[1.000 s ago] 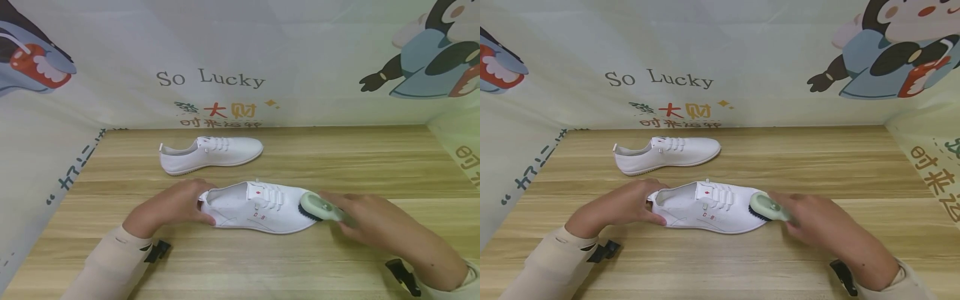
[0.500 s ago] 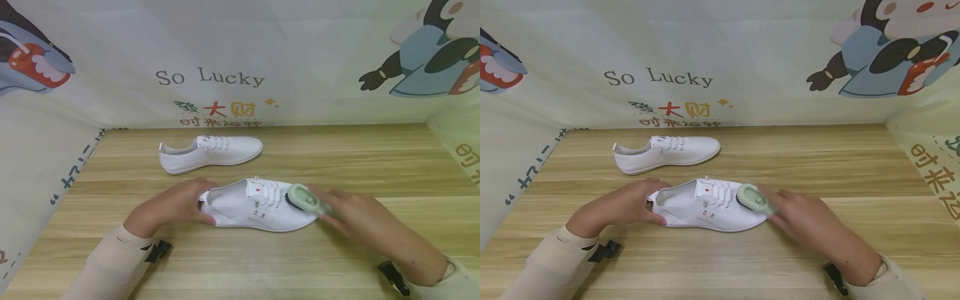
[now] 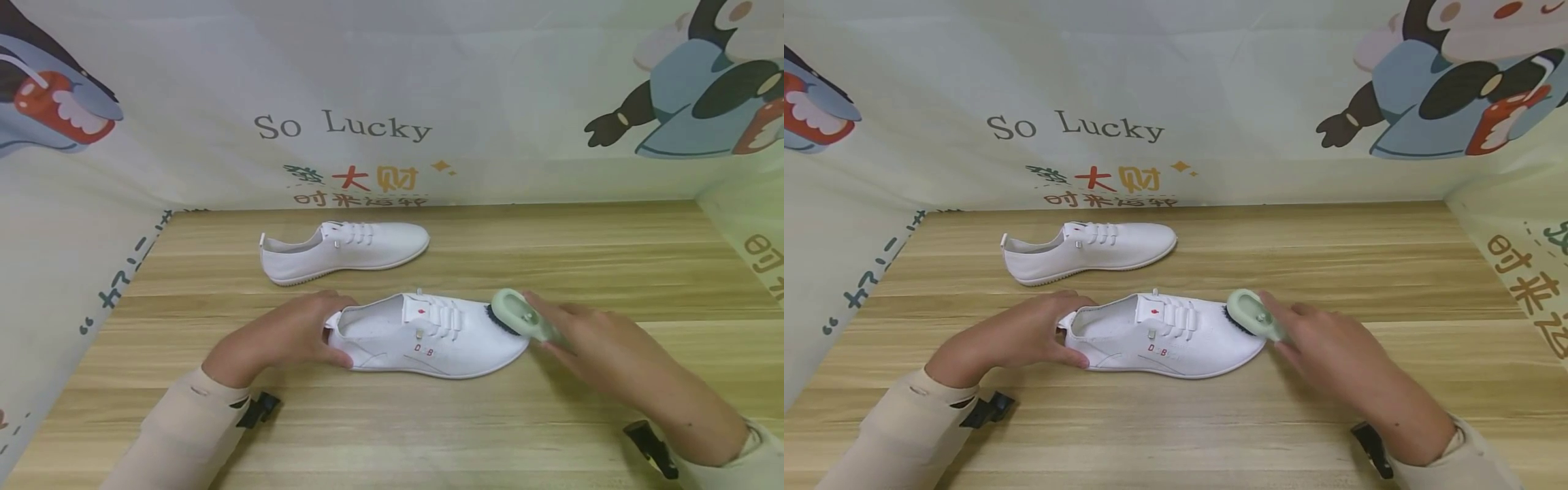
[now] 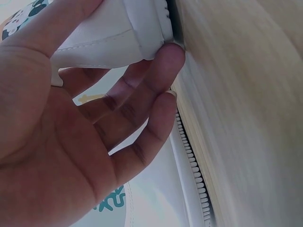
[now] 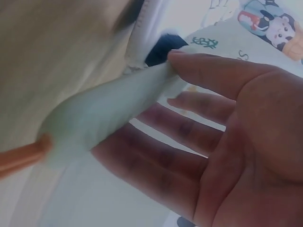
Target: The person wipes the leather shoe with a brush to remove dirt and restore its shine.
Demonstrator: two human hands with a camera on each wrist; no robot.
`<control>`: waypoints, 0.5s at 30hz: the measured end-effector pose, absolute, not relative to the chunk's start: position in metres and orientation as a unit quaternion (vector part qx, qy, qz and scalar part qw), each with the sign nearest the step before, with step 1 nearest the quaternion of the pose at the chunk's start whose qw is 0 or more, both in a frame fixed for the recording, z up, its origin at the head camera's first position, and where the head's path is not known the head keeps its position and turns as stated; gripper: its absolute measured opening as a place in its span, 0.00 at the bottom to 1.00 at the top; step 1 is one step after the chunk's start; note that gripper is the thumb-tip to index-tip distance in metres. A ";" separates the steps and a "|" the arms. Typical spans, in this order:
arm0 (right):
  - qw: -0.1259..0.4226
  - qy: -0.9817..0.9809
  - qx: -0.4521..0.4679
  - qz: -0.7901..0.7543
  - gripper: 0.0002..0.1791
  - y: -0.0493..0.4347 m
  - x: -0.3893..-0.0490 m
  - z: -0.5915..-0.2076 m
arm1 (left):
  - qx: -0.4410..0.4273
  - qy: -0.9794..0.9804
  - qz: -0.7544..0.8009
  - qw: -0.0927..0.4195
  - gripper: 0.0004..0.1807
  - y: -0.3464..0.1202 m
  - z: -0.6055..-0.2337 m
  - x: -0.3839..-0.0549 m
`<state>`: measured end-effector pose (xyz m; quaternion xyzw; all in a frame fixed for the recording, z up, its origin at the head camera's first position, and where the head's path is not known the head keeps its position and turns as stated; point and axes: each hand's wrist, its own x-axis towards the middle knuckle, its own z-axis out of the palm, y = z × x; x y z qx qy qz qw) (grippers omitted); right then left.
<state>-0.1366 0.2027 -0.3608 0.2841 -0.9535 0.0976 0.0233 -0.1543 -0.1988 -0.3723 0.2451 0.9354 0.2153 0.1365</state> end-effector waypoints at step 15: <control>-0.044 -0.943 0.314 0.098 0.36 0.213 -0.134 -0.352 | 0.246 0.933 0.223 0.139 0.37 -0.200 -0.374 -0.156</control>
